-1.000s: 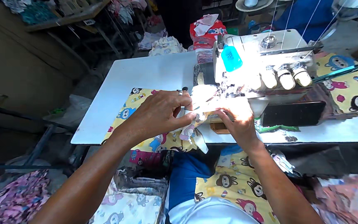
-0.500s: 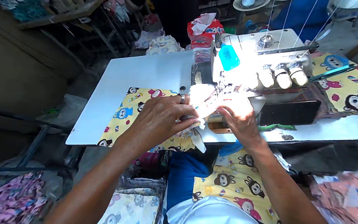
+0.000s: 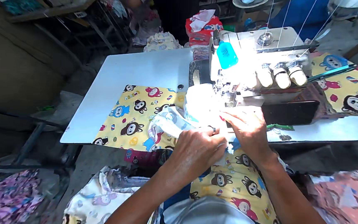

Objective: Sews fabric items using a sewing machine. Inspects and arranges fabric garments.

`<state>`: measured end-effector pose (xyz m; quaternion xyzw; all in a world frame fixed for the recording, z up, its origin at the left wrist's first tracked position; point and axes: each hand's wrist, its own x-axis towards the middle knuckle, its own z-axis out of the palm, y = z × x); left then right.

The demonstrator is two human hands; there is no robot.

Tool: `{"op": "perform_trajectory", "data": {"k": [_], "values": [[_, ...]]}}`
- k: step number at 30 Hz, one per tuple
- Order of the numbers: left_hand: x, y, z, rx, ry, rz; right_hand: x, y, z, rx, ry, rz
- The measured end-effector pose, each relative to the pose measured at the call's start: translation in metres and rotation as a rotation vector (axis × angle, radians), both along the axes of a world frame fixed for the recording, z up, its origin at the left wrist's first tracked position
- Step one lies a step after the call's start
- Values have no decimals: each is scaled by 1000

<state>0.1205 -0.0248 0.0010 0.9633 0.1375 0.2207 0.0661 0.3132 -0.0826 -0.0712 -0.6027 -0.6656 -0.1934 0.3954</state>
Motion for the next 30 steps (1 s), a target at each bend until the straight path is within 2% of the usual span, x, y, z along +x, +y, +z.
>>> {"op": "perform_trajectory", "data": {"k": [4,9,11,16,20,26,28,30], "values": [[5,-9,-6,47,25,60,0,-1,-5,17,72,1],[18,-5,-8,97,64,134,-32,-13,-32,-47,643,-10],[23,-5,-7,100,96,150,-60,-20,-39,-118,746,18],[39,11,-5,168,116,201,-88,-10,-36,-137,725,234],[53,26,-1,199,116,241,-85,1,-26,-143,688,250],[62,46,0,204,100,239,-79,-2,-37,-170,699,290],[60,54,5,166,83,211,-73,-7,-41,-182,735,316],[56,67,21,62,164,197,-62,-12,-41,-198,782,309]]}}
